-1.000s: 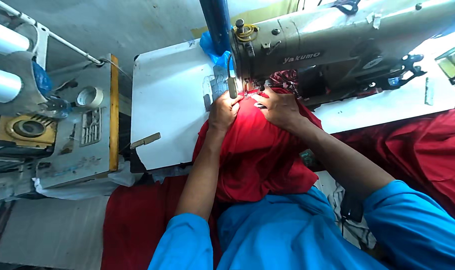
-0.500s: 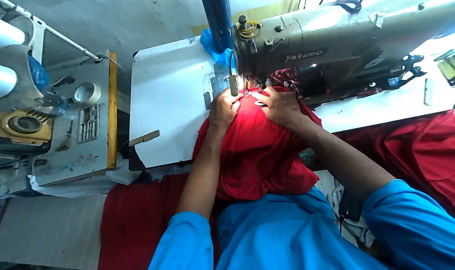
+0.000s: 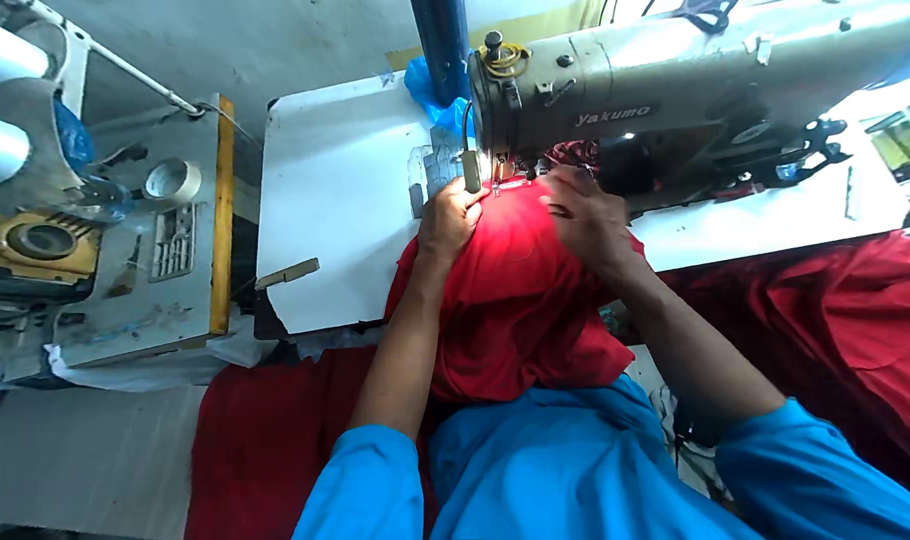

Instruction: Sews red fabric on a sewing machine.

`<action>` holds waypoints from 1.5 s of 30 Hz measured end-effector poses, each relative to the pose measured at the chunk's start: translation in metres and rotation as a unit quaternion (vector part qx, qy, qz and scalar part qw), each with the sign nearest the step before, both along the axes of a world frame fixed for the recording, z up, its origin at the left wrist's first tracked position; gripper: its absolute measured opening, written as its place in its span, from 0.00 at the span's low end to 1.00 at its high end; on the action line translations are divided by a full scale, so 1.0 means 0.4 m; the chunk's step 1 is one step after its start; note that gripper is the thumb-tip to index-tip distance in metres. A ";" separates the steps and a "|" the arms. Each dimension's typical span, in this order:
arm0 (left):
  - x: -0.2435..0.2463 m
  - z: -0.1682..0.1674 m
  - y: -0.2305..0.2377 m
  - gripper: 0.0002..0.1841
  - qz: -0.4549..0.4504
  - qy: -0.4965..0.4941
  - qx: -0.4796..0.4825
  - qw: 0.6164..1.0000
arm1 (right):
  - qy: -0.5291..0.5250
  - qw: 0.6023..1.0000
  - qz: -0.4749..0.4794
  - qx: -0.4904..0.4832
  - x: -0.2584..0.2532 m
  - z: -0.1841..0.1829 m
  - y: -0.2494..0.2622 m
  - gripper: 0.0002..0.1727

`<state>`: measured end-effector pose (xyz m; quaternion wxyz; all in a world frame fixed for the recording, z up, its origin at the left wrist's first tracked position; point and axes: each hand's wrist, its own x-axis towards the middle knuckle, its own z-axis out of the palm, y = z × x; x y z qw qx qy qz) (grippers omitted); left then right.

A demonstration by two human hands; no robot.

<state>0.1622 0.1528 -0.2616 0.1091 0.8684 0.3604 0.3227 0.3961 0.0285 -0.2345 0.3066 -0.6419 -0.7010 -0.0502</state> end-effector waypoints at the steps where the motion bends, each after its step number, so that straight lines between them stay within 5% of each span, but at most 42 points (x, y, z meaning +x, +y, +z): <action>1: 0.000 -0.002 -0.001 0.16 0.000 0.001 -0.001 1.000 | 0.029 0.998 -0.037 0.043 0.031 0.006 -0.049 0.18; 5: 0.000 0.002 -0.006 0.16 0.007 0.003 -0.015 1.000 | 0.043 0.963 -0.221 0.150 0.225 0.009 -0.200 0.22; 7: 0.001 0.003 -0.006 0.15 0.010 0.006 -0.028 1.000 | 0.027 0.955 -0.279 0.099 0.290 0.015 -0.226 0.28; 11: 0.001 0.000 -0.004 0.16 0.012 0.004 -0.026 1.000 | 0.009 0.964 -0.266 -0.031 0.337 0.018 -0.234 0.33; 19: 0.001 0.003 -0.005 0.16 0.015 0.003 -0.021 1.000 | -0.035 0.955 -0.279 -0.098 0.329 -0.047 -0.233 0.34; 45: -0.005 0.004 -0.013 0.16 0.007 0.000 -0.016 1.000 | -0.032 0.953 -0.284 -0.096 0.326 -0.050 -0.237 0.31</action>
